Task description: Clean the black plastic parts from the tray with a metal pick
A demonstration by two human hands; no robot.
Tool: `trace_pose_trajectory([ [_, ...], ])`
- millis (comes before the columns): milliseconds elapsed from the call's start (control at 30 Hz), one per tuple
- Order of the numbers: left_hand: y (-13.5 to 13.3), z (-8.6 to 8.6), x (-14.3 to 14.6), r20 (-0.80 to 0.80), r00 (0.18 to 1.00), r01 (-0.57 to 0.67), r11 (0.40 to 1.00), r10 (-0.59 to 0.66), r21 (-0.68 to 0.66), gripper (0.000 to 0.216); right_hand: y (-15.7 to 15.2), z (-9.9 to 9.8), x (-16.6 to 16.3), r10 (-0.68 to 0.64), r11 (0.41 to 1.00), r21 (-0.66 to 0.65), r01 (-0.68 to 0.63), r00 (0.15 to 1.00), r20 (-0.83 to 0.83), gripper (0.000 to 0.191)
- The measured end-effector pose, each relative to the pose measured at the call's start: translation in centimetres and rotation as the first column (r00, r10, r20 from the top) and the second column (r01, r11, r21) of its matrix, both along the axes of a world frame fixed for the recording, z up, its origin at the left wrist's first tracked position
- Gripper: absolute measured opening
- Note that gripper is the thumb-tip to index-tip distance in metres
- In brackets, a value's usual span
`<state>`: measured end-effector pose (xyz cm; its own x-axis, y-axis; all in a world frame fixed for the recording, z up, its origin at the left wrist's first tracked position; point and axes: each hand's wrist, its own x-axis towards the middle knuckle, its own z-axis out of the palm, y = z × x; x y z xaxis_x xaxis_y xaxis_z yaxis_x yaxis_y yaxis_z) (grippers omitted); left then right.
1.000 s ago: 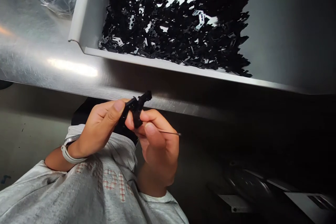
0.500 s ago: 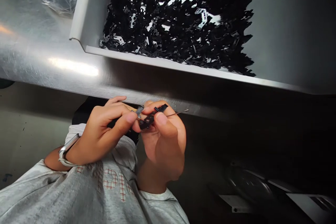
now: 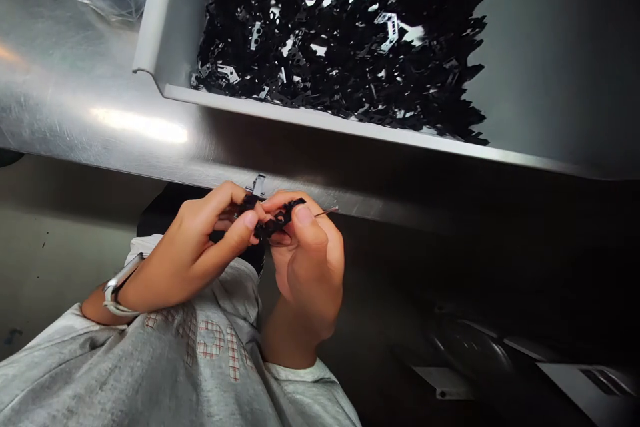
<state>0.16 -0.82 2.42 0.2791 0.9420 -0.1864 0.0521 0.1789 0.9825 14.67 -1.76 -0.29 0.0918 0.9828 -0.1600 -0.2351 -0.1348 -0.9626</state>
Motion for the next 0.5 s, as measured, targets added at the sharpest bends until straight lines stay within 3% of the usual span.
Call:
trace_pose_trajectory([
  [133, 0.4, 0.1, 0.3, 0.181, 0.983, 0.025, 0.978, 0.013, -0.208, 0.016, -0.1, -0.2, 0.2, -0.012, 1.0, 0.0, 0.012, 0.994, 0.106, 0.036],
  [200, 0.7, 0.2, 0.4, 0.249, 0.968, 0.032, 0.96, 0.04, -0.279, 0.019, -0.2, -0.4, 0.3, 0.004, 1.0, -0.018, -0.002, 0.996, 0.084, 0.038],
  [300, 0.9, 0.1, 0.6, 0.272, 0.959, 0.011, 0.947, 0.081, -0.322, 0.016, -0.2, -0.8, 0.3, 0.021, 0.999, -0.039, -0.022, 1.0, -0.012, 0.04],
  [500, 0.8, -0.5, 0.4, 0.243, 0.968, 0.012, 0.945, 0.071, -0.326, 0.016, -0.2, -1.2, 0.1, 0.0, 0.997, -0.082, -0.003, 0.999, -0.035, 0.036],
])
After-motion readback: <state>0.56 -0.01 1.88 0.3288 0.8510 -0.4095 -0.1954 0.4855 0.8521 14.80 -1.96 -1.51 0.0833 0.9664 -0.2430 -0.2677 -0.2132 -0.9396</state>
